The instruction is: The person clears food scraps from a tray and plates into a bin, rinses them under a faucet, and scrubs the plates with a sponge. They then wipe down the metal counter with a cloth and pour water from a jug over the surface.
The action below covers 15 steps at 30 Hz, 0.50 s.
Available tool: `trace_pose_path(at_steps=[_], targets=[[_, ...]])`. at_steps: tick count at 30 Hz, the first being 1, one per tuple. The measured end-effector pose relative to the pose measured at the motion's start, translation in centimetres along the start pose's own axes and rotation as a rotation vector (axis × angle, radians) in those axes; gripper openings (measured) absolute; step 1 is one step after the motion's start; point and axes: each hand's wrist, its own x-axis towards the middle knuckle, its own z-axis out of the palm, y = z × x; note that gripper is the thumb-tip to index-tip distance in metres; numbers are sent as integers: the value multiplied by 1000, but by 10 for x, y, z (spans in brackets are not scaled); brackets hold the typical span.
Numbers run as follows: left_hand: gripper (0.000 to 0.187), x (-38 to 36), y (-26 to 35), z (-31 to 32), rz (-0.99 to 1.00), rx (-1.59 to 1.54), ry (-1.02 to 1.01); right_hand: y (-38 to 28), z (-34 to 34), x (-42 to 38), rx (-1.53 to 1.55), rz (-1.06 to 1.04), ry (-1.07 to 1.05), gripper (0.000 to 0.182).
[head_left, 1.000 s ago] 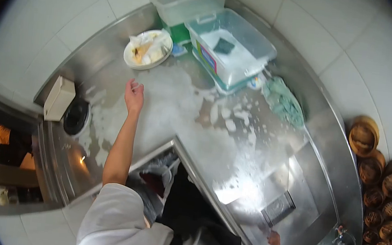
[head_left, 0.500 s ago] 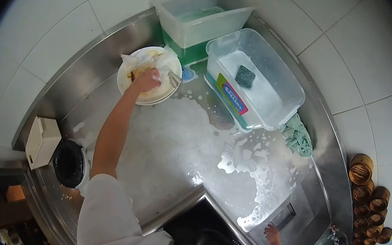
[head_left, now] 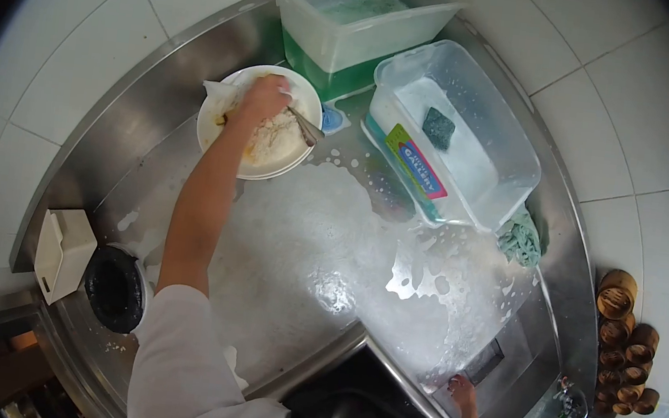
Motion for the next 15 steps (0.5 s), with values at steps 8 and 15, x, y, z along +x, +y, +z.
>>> trace_pose_path(at_steps=[8,15], targets=[[56,-32,-72,-78,-289,116,252,104,-18,25,76,-109,-97,37],[46,-34,-43,-13,-156,449,200,74,4,-17,-173,208,-3,29]])
